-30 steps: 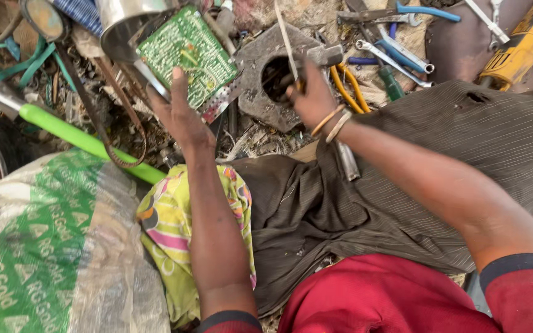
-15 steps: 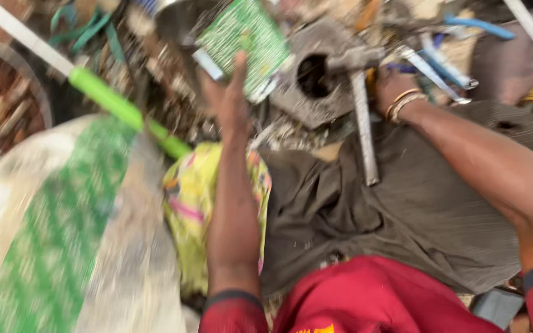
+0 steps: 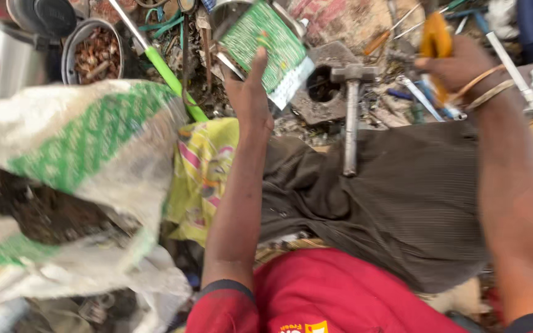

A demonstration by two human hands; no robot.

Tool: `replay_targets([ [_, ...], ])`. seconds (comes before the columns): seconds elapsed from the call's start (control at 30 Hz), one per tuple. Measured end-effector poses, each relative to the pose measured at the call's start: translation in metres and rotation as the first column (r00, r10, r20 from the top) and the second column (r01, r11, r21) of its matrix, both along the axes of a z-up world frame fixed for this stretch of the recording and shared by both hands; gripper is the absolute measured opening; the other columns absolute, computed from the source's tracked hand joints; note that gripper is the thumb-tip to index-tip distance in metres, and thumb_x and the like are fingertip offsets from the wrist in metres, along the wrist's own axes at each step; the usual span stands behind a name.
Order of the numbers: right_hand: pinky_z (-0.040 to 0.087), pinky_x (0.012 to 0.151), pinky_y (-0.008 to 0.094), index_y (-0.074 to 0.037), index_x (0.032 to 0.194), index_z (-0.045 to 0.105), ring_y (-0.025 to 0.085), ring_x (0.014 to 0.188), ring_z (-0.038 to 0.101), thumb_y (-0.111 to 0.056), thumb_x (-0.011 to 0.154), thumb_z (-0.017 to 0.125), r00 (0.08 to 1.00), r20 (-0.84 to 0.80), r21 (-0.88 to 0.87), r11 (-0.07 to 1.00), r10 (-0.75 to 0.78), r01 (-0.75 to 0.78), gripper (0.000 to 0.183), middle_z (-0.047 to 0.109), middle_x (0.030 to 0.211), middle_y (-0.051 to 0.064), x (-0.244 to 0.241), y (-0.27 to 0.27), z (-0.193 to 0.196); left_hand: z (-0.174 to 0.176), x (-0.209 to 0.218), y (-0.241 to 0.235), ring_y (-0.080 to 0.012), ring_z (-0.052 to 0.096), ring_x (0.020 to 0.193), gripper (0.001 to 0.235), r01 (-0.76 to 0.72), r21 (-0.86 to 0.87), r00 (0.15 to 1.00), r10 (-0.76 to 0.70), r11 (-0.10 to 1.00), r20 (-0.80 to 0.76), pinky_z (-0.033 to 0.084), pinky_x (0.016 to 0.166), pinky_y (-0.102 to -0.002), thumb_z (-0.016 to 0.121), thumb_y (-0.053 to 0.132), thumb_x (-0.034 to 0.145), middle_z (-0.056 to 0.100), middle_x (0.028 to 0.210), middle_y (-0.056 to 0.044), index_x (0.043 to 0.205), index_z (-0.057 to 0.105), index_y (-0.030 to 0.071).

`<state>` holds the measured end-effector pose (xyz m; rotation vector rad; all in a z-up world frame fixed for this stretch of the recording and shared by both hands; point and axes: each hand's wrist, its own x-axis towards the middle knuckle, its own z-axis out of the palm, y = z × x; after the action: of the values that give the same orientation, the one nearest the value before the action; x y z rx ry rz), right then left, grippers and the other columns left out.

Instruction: The person uses a hammer to strike a metal component and then uses pliers to remove parts from a green circuit board. The person continues to pry and pull components off the board, separating the metal frame from the circuitry.

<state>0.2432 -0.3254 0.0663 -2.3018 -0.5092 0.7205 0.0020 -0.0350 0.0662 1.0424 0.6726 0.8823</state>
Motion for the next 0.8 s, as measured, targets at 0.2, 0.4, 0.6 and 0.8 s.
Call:
replay_targets([
  [0.2,0.046,0.065,0.04,-0.007,0.14,0.062,0.019,0.074,0.059,-0.029,0.111,0.057,0.939,-0.189,0.52,0.841,0.285,-0.151,0.037,0.07,0.092,0.01,-0.067,0.015,0.04,0.032,0.002,-0.05,-0.0255,0.061,0.112,0.064,-0.104,0.019,0.983,0.1,0.994,0.155,0.047,0.106,-0.04,0.082,0.02,0.096,0.067,0.124,-0.021,0.142,0.056,-0.016],
  [0.4,0.064,0.079,0.042,-0.023,0.158,0.038,0.022,0.095,0.07,-0.034,0.107,0.052,0.886,0.006,0.47,0.781,0.463,-0.411,0.054,0.068,0.114,0.014,-0.096,0.015,0.071,0.061,-0.013,-0.085,-0.0202,0.065,0.115,0.06,-0.235,0.12,0.935,0.19,0.965,0.3,0.051,0.107,-0.035,0.08,0.017,0.094,0.066,0.125,-0.014,0.14,0.049,-0.005],
  [0.6,0.058,0.087,0.05,-0.03,0.161,0.045,0.041,0.107,0.065,-0.024,0.11,0.067,0.68,0.672,0.142,0.85,0.293,-0.507,0.056,0.055,0.138,0.029,-0.111,0.011,0.052,0.072,-0.019,-0.103,-0.0223,0.065,0.116,0.061,-0.261,0.193,0.949,0.216,0.946,0.229,0.052,0.11,-0.035,0.08,0.021,0.095,0.066,0.125,-0.016,0.14,0.049,-0.005],
  [0.8,0.054,0.095,0.048,-0.029,0.16,0.045,0.034,0.121,0.061,-0.017,0.1,0.076,0.399,0.912,0.099,0.899,0.09,-0.427,0.069,0.054,0.141,0.022,-0.106,0.007,0.034,0.079,-0.012,-0.12,-0.0218,0.062,0.118,0.078,-0.276,0.257,0.961,0.268,0.926,0.068,0.053,0.105,-0.036,0.08,0.028,0.091,0.06,0.13,-0.013,0.148,0.036,0.0],
])
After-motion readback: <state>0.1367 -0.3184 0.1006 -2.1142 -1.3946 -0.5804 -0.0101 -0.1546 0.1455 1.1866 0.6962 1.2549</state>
